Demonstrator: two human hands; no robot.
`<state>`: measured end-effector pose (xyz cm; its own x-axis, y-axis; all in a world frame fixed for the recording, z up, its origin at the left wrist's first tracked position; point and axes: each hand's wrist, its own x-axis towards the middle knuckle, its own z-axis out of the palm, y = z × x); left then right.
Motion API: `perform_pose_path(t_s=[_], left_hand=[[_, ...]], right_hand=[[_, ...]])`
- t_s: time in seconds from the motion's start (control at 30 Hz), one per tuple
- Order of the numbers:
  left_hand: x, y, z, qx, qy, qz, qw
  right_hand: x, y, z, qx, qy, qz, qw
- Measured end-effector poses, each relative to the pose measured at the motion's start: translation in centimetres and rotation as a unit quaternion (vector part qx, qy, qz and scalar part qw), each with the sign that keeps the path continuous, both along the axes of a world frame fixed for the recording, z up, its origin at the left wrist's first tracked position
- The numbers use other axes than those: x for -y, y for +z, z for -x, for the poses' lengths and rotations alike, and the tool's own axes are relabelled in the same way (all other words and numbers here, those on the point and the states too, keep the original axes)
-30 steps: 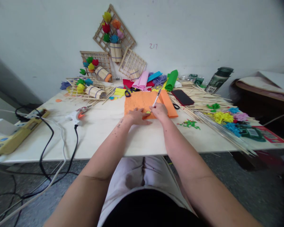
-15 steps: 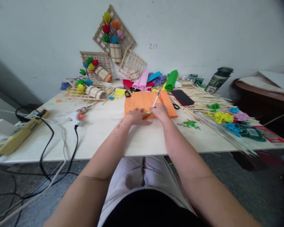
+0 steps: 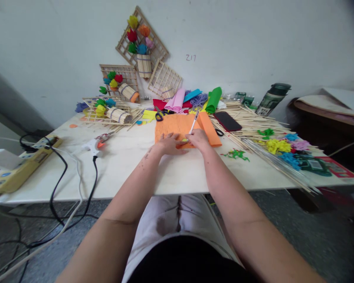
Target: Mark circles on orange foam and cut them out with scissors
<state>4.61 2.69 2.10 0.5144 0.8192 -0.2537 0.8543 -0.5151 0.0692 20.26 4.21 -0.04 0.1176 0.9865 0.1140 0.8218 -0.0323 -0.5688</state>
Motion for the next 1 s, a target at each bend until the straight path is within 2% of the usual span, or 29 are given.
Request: perform_pose_path(t_s=[0.47,0.6,0.77,1.0], left_hand=[[-0.3,0.0,0.1,0.003,-0.010,0.018,1.000],[-0.3,-0.2,0.1,0.009,-0.004,0.018,1.000],[-0.2,0.0,0.1,0.013,0.013,0.021,1.000],[-0.7,0.1,0.4,0.013,0.011,0.069,0.997]], right_hand=[[0.1,0.1,-0.1,-0.003,-0.018,-0.018,1.000],[0.1,0.0,-0.1,-0.055,-0.028,-0.033,0.998],[-0.3,-0.4,-0.1,-0.159,0.003,-0.015,0.987],[-0.7,-0.9,-0.5,-0.170,0.021,0.015,0.985]])
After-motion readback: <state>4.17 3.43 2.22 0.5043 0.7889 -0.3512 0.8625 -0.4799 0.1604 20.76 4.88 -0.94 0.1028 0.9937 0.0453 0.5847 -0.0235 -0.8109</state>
